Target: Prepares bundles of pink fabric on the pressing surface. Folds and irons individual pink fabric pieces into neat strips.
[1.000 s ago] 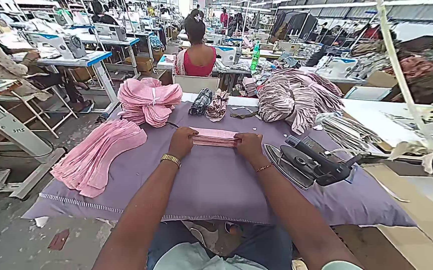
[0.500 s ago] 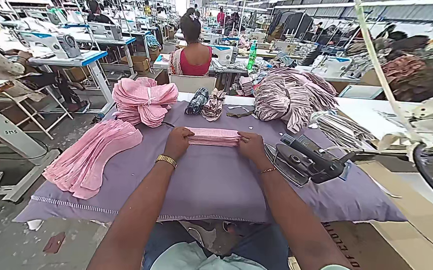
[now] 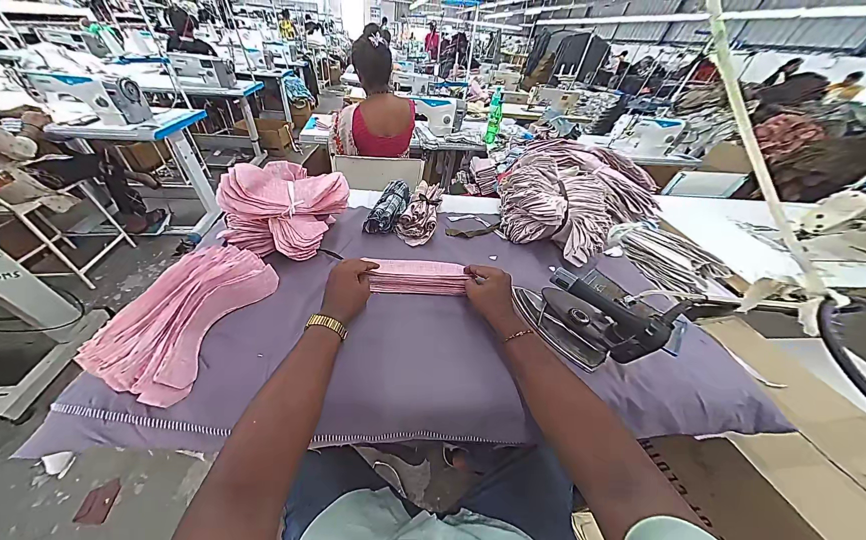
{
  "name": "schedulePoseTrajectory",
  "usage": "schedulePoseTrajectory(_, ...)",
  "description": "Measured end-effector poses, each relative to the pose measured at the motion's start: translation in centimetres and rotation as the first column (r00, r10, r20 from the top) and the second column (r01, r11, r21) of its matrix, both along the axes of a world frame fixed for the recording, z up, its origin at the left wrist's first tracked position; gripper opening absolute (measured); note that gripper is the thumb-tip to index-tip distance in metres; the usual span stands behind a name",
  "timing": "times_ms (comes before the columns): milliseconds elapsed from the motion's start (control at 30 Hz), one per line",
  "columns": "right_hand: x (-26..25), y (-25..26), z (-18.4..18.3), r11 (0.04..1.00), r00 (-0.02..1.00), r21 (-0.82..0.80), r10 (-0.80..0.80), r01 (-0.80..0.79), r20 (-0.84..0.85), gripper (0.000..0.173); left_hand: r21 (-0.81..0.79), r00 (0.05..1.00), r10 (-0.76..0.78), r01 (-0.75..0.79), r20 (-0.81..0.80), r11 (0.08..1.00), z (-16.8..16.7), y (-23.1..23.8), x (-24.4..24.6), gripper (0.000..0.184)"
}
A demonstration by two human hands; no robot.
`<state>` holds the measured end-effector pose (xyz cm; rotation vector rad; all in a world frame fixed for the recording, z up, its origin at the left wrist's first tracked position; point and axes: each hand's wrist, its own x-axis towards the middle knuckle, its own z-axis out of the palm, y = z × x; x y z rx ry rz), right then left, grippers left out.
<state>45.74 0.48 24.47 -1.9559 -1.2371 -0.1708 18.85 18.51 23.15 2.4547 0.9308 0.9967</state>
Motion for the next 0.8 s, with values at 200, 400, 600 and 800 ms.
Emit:
schedulePoseTrajectory(200,0.0,0.4,-0.8,0.996,0.985,-0.088,-0.015,0.030,0.169,0.026,0.021,0.999,-0.026,0.027,-0.029,0.999,-0.2,0.3,0.0,0.034)
schedulePoseTrajectory(400,-1.0,-0.1,0.8,0.940,0.976,-0.332,-0.002,0.075,0.217,0.024,0.028,0.992,-0.054,0.057,-0.117,0.998,0.3,-0.1,-0.1,0.034)
schedulePoseTrajectory(600,-1.8,-2.9,2.6,0.826,0.987,-0.562,0.040,0.056,0.156,0.049,0.055,0.955,-0.006,0.024,-0.295,0.998,1.1,-0.8,-0.6,0.039)
schedulePoseTrajectory(800,-5.1,-8.7,0.4,0.995,0.978,0.074,0.044,-0.061,0.205,0.038,0.243,0.998,0.016,-0.030,0.062,0.970,1.4,-1.0,-1.4,0.029)
